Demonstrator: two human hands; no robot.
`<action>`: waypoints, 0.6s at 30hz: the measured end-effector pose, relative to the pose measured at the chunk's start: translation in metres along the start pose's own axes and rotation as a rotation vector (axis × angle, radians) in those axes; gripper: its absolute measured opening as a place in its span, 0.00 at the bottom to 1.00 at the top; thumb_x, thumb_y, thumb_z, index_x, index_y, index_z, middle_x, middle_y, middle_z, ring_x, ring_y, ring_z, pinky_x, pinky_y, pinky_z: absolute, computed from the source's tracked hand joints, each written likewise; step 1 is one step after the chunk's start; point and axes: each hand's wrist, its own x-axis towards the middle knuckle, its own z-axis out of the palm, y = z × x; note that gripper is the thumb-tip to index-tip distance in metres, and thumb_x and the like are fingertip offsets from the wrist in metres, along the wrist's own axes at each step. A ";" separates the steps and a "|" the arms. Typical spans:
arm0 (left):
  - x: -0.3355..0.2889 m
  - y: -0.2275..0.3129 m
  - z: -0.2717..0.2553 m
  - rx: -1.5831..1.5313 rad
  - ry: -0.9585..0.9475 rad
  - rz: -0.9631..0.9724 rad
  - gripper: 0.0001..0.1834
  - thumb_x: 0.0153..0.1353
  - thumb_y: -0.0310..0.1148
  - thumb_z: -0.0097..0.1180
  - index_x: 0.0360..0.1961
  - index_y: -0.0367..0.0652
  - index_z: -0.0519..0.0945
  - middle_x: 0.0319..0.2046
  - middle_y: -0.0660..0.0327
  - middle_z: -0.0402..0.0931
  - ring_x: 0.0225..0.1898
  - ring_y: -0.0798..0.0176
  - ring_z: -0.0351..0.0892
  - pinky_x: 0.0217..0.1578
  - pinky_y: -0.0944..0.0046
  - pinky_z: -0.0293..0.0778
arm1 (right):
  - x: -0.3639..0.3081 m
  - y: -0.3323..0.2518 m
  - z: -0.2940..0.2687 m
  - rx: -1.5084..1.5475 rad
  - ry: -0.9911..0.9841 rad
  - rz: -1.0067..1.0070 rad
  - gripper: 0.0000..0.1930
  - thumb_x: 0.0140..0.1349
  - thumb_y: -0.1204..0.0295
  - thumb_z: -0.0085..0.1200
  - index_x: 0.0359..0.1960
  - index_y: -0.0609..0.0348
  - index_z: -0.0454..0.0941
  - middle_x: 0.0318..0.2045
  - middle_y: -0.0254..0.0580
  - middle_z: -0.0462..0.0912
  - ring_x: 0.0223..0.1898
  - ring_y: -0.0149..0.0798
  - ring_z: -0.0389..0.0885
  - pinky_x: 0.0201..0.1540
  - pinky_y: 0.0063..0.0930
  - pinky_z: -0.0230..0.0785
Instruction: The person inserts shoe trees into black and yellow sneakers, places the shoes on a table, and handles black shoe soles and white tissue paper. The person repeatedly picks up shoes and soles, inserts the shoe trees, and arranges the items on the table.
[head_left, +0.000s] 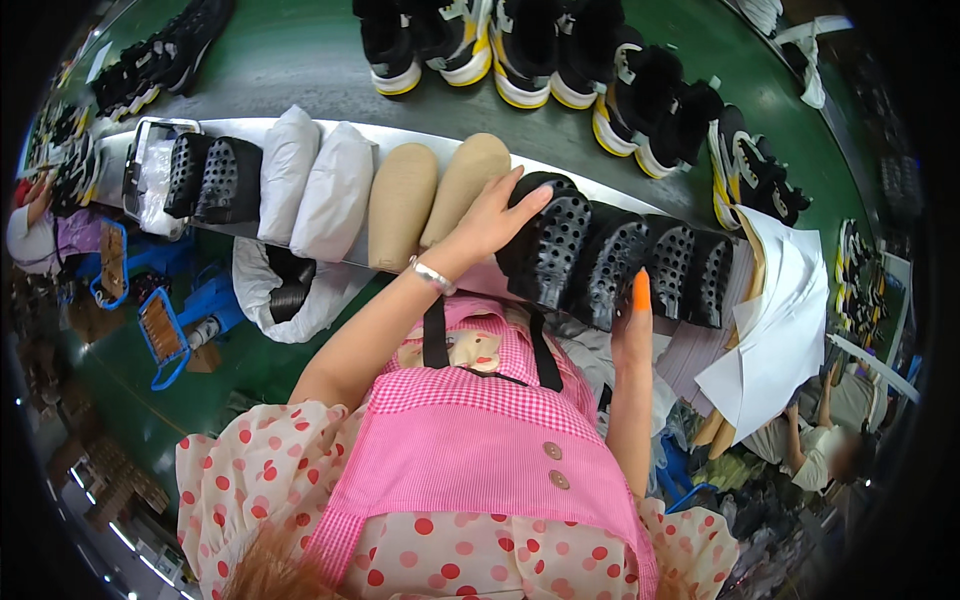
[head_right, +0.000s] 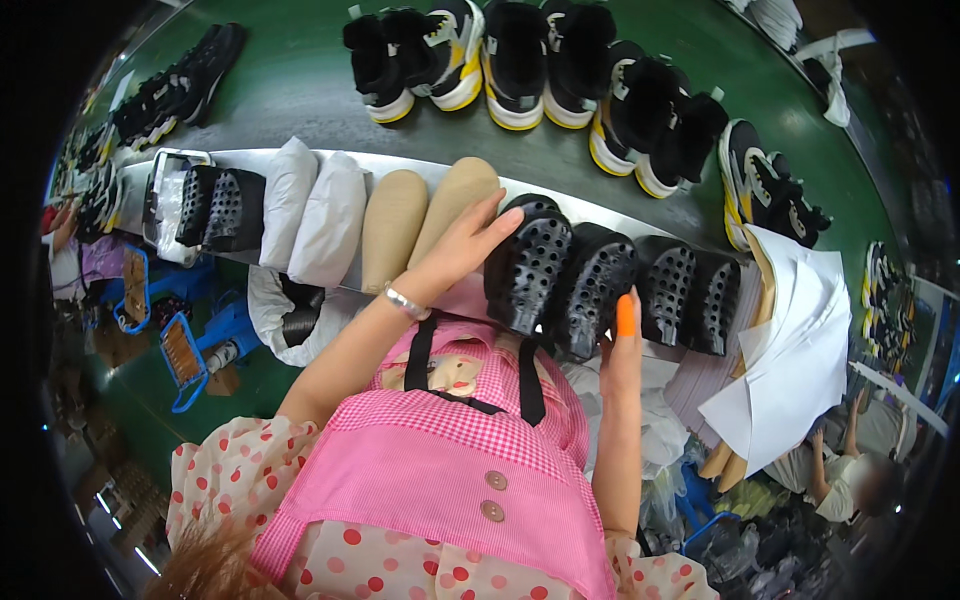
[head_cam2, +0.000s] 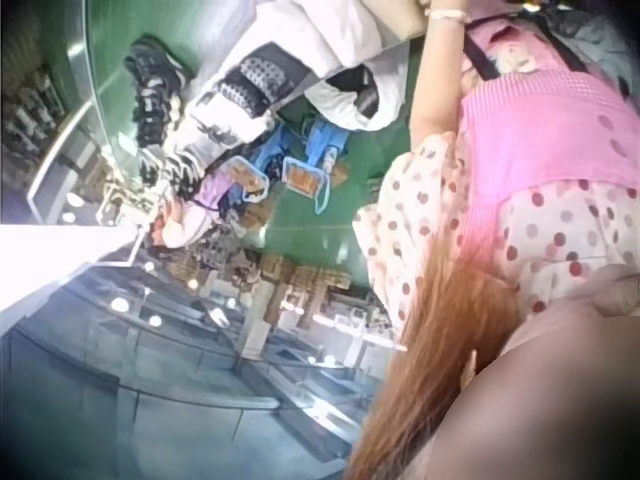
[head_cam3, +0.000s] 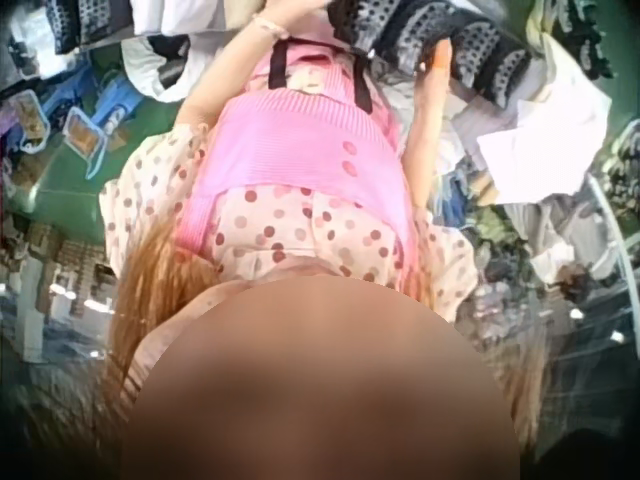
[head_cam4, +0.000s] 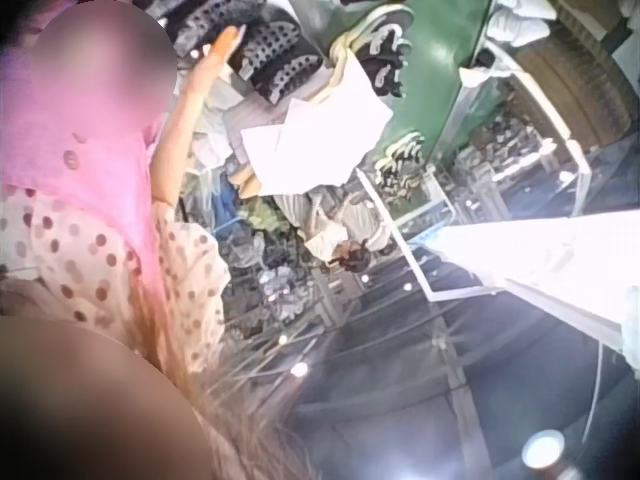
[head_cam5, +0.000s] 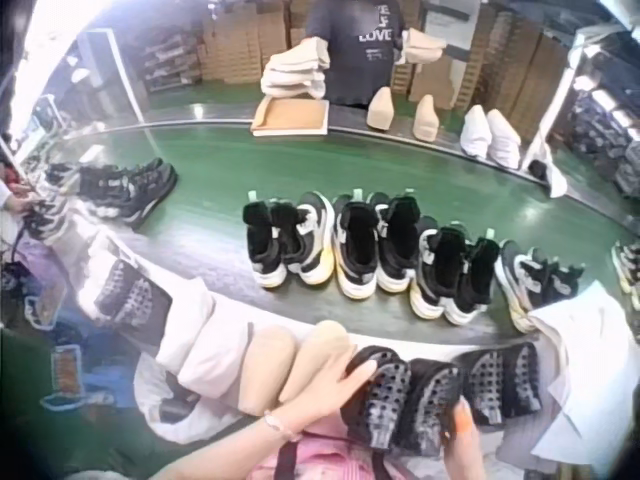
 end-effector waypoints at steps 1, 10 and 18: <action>0.011 0.003 0.003 0.104 -0.028 -0.036 0.50 0.61 0.64 0.49 0.65 0.26 0.59 0.65 0.37 0.58 0.66 0.45 0.62 0.64 0.56 0.59 | 0.004 0.001 0.000 0.081 -0.002 0.000 0.31 0.69 0.49 0.45 0.67 0.55 0.61 0.62 0.35 0.69 0.62 0.36 0.67 0.65 0.32 0.57; 0.043 -0.047 0.029 0.075 -0.087 -0.269 0.49 0.63 0.71 0.30 0.63 0.32 0.67 0.60 0.36 0.65 0.64 0.38 0.60 0.65 0.51 0.53 | 0.060 0.069 -0.009 0.434 0.147 0.059 0.18 0.72 0.60 0.41 0.53 0.57 0.74 0.42 0.38 0.82 0.40 0.36 0.83 0.41 0.30 0.78; -0.027 -0.063 0.036 0.083 -0.147 -0.281 0.39 0.69 0.61 0.29 0.56 0.34 0.73 0.58 0.39 0.68 0.62 0.41 0.63 0.63 0.51 0.56 | -0.013 0.121 -0.031 0.483 0.194 0.273 0.17 0.71 0.65 0.40 0.55 0.59 0.72 0.42 0.40 0.82 0.36 0.36 0.83 0.38 0.28 0.79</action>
